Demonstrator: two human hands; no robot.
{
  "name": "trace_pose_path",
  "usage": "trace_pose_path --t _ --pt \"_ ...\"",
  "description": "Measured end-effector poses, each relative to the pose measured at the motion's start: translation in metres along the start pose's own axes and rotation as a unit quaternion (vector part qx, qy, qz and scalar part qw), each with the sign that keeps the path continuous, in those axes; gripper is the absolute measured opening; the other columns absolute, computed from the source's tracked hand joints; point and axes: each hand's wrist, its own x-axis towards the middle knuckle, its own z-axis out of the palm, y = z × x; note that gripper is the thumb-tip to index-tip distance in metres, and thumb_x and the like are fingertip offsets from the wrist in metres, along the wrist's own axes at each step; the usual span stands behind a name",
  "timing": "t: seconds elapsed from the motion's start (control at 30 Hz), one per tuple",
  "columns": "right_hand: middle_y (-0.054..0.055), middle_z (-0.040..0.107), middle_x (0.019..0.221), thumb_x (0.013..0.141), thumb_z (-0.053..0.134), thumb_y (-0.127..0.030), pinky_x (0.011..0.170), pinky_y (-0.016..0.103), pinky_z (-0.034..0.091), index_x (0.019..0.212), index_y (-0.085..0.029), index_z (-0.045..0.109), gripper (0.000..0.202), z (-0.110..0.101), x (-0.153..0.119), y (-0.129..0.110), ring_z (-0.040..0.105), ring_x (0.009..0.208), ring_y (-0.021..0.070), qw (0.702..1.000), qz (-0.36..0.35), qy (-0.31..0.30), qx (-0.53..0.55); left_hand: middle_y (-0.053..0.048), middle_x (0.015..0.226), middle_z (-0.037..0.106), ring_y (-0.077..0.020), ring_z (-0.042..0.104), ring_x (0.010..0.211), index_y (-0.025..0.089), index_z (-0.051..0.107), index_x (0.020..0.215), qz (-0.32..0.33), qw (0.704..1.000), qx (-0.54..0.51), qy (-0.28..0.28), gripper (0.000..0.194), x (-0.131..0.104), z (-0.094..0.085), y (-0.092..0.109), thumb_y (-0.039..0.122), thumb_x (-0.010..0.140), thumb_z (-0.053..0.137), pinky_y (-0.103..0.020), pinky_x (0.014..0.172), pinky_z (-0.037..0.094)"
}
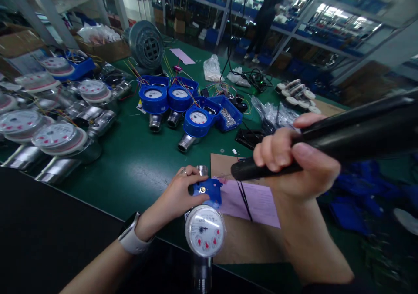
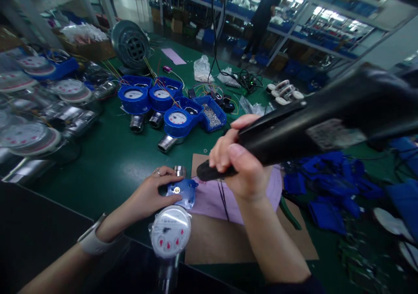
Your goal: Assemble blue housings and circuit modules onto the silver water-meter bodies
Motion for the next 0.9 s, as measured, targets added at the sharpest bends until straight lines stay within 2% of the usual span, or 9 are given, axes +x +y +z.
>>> trace_pose_path --t 0.1,0.27,0.47,0.67,0.77,0.9 --pt "-0.009 0.049 0.049 0.07 0.061 -0.014 0.04 0.022 0.04 0.088 -0.022 0.056 0.02 -0.024 0.003 0.009 0.041 0.037 0.0073 0.993 -0.052 0.051 -0.089 -0.008 0.103 0.056 -0.0235 0.053 0.1 0.015 0.064 0.109 0.002 1.0 -0.017 -0.006 0.042 0.0 0.0 -0.002 0.027 0.068 0.072 -0.044 0.091 0.043" --pt "-0.009 0.053 0.052 0.071 0.061 -0.012 0.042 0.023 0.043 0.091 -0.021 0.055 0.023 -0.062 -0.012 0.044 0.049 0.04 0.0093 0.975 -0.053 0.077 -0.203 -0.008 0.102 0.056 -0.0233 0.054 0.098 0.016 0.065 0.108 -0.001 1.0 -0.01 -0.005 0.042 0.001 0.0 -0.002 0.024 0.068 0.071 -0.045 0.09 0.044" --pt "-0.009 0.054 0.053 0.067 0.063 -0.014 0.042 0.024 0.043 0.086 -0.02 0.056 0.021 -0.076 -0.018 0.058 0.049 0.039 0.0094 0.958 -0.033 0.103 -0.266 -0.008 0.098 0.057 -0.023 0.054 0.095 0.016 0.066 0.106 -0.002 1.0 0.013 -0.018 0.041 0.004 -0.004 0.001 0.024 0.066 0.074 -0.044 0.089 0.045" --pt "-0.009 0.054 0.052 0.068 0.061 -0.011 0.043 0.024 0.043 0.089 -0.021 0.056 0.024 -0.065 -0.016 0.047 0.049 0.04 0.0097 0.97 -0.044 0.109 -0.211 -0.008 0.102 0.059 -0.0241 0.054 0.1 0.019 0.066 0.105 0.01 0.999 0.038 -0.005 0.041 0.002 -0.005 0.0 0.026 0.066 0.075 -0.045 0.09 0.044" --pt "-0.01 0.05 0.049 0.068 0.059 -0.013 0.042 0.024 0.041 0.089 -0.023 0.055 0.023 -0.045 -0.014 0.025 0.043 0.038 0.0091 0.981 -0.073 0.109 -0.146 -0.008 0.11 0.06 -0.0266 0.051 0.106 0.022 0.065 0.107 0.04 0.995 0.084 0.036 0.04 0.002 -0.005 0.005 0.03 0.069 0.073 -0.049 0.092 0.041" --pt "-0.01 0.046 0.048 0.071 0.062 -0.018 0.038 0.024 0.037 0.088 -0.023 0.055 0.019 -0.013 -0.013 -0.012 0.035 0.036 0.0078 0.993 -0.063 0.083 -0.059 -0.008 0.107 0.062 -0.0249 0.051 0.103 0.021 0.06 0.114 0.115 0.98 0.127 0.103 0.038 0.004 -0.001 0.015 0.029 0.077 0.067 -0.045 0.087 0.041"
